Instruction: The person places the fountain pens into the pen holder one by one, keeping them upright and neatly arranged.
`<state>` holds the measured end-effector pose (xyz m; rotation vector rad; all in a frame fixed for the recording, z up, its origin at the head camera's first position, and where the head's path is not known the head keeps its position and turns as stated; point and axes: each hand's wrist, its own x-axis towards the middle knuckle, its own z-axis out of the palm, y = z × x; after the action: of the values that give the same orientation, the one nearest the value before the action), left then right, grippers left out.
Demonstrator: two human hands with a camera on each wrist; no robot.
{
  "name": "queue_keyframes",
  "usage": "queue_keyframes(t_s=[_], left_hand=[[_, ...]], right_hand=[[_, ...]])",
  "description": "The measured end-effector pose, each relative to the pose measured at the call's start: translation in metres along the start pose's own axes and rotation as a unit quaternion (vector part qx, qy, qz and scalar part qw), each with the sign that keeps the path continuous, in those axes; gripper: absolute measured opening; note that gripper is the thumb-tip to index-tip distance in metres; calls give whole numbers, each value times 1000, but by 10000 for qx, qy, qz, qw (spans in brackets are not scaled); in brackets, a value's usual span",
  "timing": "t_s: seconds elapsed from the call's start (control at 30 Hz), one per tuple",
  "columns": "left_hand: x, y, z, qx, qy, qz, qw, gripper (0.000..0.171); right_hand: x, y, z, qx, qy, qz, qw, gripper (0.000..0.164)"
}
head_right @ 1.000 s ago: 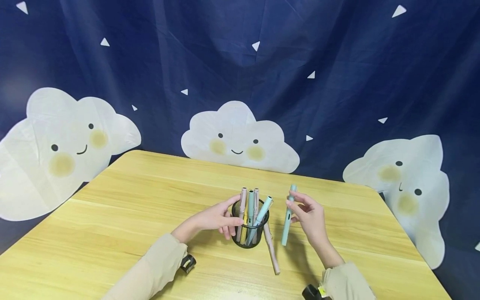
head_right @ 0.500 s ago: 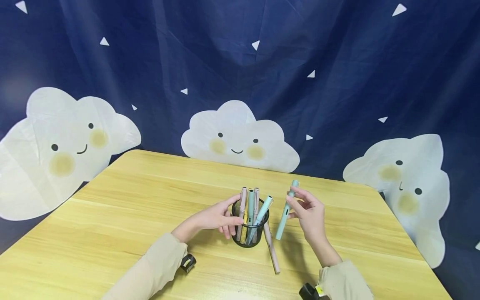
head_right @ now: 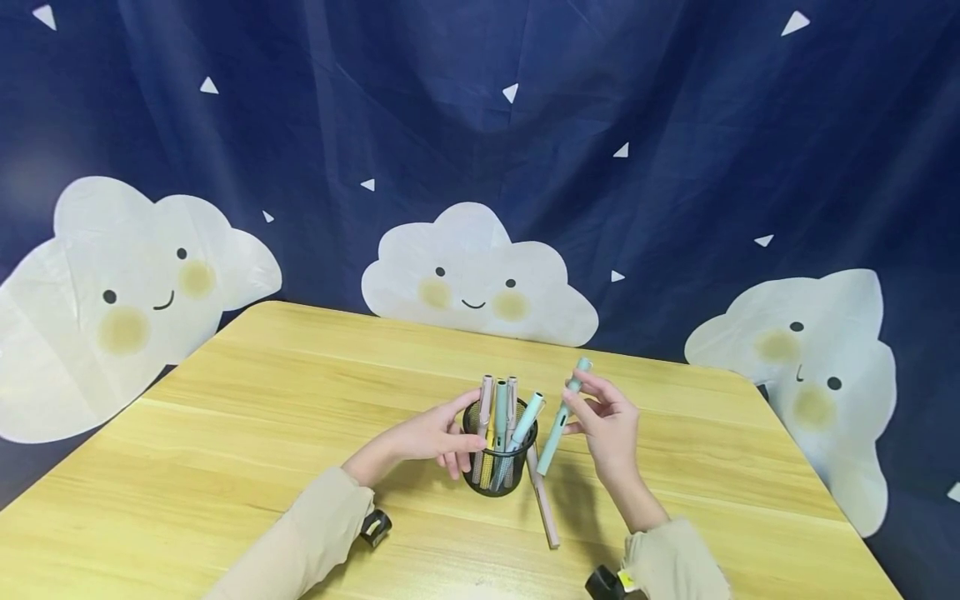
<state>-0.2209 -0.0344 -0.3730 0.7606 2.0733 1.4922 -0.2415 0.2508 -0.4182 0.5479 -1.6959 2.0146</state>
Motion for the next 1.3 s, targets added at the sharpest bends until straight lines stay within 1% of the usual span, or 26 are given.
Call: queue_keyframes(t_s=[0.07,0.1,0.13,0.17,0.27,0.3,0.33,0.4,0.5,0.53,0.6,0.63,0.77,0.93,1.3], left_hand=[[0,0,0,-6,-1,10,10000,79],[0,0,0,-11,-2,13,10000,78],[0,0,0,-21,-3,15,10000,78],[0,0,0,-27,-1,15,10000,78],[0,1,0,-51,4,4,10000,79],[0,1,0,-55,6,-3,10000,79],[0,1,1,-53,9,-11,10000,79],[-1,1,1,-36,13,-31,10000,80],[-1,1,1,-18,19,-56,10000,81],[-1,1,1,-10,20,-61,10000,81],[-1,1,1,-7,28,-67,10000,81],[0,0,1,-9,29,-70,10000,81],[0,0,1,1,43,-82,10000,81],[-1,0,1,-3,45,-101,9999,82],[-1,2,1,-4,24,-46,10000,80]], right_hand=[[0,-2,3,16,-29,-63,10000,38],[0,-8,8,186,-54,-84,9998,37],[2,3,2,25,8,-97,9999,39],[2,-4,7,206,-4,-103,9997,38],[2,-6,11,289,5,-156,9995,37],[1,-12,16,424,6,-153,9990,36],[1,-6,13,283,49,-171,9994,37],[1,-4,14,371,75,-176,9991,36],[0,1,15,310,258,-96,9991,37],[1,8,12,171,326,-77,9993,38],[0,11,13,122,462,28,9989,38],[0,17,11,-45,553,48,9985,39],[0,18,14,-32,687,83,9976,39],[1,17,18,36,765,11,9971,40],[2,20,20,201,786,-165,9966,41]])
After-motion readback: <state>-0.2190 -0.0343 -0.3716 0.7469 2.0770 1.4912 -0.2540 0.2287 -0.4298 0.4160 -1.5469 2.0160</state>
